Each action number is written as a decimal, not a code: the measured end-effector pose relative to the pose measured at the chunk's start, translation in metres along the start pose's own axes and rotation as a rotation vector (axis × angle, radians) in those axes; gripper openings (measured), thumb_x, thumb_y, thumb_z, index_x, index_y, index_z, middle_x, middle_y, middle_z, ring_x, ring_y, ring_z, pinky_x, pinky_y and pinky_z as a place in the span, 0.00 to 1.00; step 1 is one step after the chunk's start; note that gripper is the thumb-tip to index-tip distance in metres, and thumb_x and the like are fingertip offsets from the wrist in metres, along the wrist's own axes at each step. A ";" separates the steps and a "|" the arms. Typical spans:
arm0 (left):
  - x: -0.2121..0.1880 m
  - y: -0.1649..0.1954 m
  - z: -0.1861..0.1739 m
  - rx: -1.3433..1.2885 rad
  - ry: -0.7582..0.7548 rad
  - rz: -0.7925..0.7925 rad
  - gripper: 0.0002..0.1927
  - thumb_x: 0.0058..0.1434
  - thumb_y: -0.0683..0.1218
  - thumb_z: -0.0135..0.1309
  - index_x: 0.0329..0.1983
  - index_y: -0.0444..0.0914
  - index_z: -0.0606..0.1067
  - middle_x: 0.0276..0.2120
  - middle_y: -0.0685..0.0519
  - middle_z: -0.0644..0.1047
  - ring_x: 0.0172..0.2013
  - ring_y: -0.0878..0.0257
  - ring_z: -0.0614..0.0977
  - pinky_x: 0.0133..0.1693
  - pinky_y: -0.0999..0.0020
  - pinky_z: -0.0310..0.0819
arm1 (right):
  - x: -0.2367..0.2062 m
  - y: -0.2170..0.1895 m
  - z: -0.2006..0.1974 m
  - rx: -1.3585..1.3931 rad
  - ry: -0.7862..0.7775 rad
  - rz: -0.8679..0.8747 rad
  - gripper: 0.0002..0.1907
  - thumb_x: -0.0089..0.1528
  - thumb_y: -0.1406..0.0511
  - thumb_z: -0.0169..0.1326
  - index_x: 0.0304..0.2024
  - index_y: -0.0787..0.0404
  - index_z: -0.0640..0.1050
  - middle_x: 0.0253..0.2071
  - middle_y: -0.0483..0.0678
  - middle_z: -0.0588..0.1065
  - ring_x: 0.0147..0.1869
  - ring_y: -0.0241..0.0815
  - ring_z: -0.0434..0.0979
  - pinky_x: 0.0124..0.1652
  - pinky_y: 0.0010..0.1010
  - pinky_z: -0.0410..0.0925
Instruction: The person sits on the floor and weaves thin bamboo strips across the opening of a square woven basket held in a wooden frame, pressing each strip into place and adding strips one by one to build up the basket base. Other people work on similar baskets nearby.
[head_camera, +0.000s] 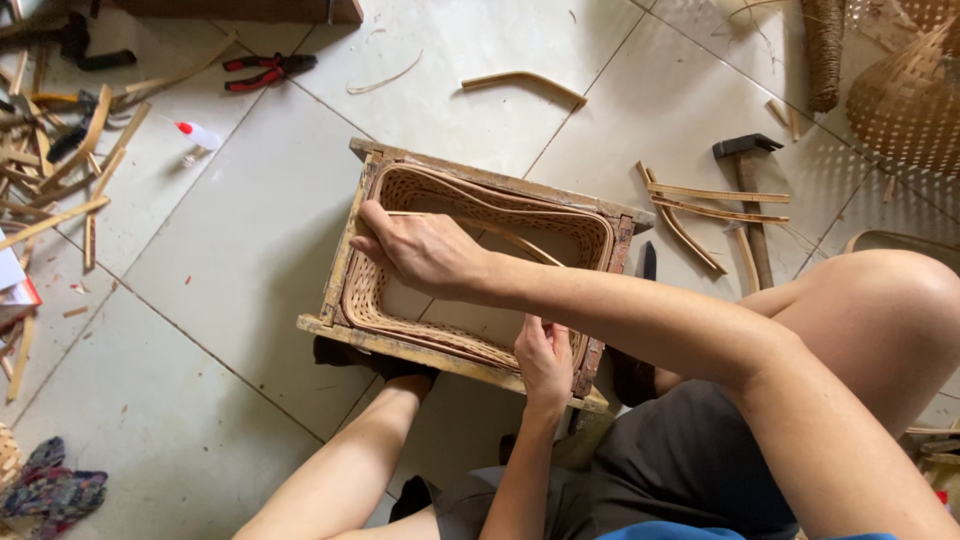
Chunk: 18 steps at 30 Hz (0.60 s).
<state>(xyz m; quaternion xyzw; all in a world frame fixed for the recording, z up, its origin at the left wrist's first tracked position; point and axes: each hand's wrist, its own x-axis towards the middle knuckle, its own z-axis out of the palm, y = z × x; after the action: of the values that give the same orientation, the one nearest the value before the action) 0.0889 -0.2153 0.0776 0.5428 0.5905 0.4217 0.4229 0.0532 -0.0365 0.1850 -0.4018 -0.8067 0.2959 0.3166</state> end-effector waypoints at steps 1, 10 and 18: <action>0.000 0.001 -0.001 -0.006 0.000 0.012 0.18 0.69 0.41 0.51 0.60 0.32 0.68 0.33 0.41 0.78 0.32 0.47 0.81 0.36 0.54 0.74 | -0.001 0.005 0.003 0.013 0.041 -0.045 0.15 0.74 0.57 0.43 0.43 0.62 0.62 0.23 0.55 0.74 0.23 0.59 0.75 0.21 0.47 0.66; 0.019 -0.005 -0.011 -0.233 0.077 0.055 0.13 0.69 0.39 0.48 0.55 0.28 0.70 0.39 0.40 0.80 0.38 0.49 0.83 0.42 0.56 0.77 | 0.020 0.063 0.077 -0.357 -0.368 0.090 0.13 0.65 0.70 0.45 0.51 0.71 0.64 0.25 0.57 0.78 0.25 0.54 0.81 0.20 0.43 0.69; 0.015 -0.016 -0.010 -0.319 0.042 -0.258 0.11 0.68 0.42 0.49 0.42 0.26 0.75 0.36 0.42 0.81 0.37 0.55 0.83 0.38 0.60 0.77 | 0.025 0.066 0.127 -0.620 -0.792 0.239 0.19 0.67 0.66 0.49 0.56 0.74 0.67 0.36 0.57 0.80 0.35 0.48 0.84 0.25 0.36 0.74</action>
<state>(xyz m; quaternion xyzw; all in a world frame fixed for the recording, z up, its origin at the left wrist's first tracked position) 0.0735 -0.2021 0.0644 0.3801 0.5895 0.4633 0.5416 -0.0228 -0.0110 0.0643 -0.4234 -0.8629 0.2064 -0.1833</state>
